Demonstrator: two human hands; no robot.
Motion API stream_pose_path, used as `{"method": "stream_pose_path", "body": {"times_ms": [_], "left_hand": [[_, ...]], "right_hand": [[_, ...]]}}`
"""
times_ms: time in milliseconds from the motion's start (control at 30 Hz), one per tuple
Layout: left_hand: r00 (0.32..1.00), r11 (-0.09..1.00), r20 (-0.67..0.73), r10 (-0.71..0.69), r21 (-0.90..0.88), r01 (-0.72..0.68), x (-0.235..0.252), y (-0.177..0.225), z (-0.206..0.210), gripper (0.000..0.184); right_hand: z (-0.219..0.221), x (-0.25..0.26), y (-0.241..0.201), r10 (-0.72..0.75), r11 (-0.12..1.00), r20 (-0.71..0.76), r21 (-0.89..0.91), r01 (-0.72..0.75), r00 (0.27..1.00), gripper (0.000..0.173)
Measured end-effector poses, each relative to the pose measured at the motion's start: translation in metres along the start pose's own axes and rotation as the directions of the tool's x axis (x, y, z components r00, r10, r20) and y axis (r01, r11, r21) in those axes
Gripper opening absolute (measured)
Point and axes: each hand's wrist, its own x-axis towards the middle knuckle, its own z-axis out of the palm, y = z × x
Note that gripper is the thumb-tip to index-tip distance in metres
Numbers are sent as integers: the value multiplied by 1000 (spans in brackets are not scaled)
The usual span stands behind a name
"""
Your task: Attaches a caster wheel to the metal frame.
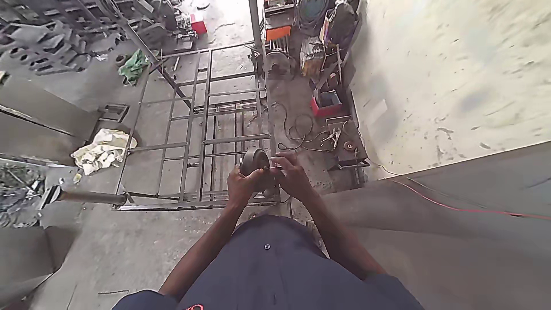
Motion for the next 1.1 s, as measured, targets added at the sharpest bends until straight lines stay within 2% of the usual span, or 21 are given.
{"method": "stream_pose_path", "body": {"times_ms": [100,167,267,367,533,633,767,900,1000,1100], "left_hand": [[1000,999,0,-16,-34,16,0,2,2,43],[1000,999,3,-7,-33,7,0,3,4,42],[1000,1000,17,5,-29,-5,-2,7,6,41],[999,999,8,34,38,-34,-4,11,5,46],[997,992,-23,72,109,-69,-8,13,3,52],[997,997,-22,67,38,-66,-10,12,4,56],[998,997,55,22,-72,-18,-15,16,15,66],[995,998,92,25,-65,-19,-16,23,20,57],[994,996,100,43,-84,-35,-16,23,19,59],[993,996,108,57,-81,-49,-19,19,18,66]], "right_hand": [[-7,-16,7,220,972,-98,108,-209,971,31],[-6,-23,11,350,917,-36,216,-335,936,29],[0,-23,13,396,844,18,387,-372,918,21],[4,-21,14,426,808,11,445,-386,905,18],[9,-26,18,409,844,2,379,-379,912,22],[10,-25,18,384,877,18,305,-371,923,26],[11,-19,15,334,926,31,175,-334,942,27],[8,-19,13,293,951,62,81,-297,954,29],[11,-20,16,333,901,47,279,-332,942,28],[19,-23,17,461,709,18,594,-380,887,24]]}}
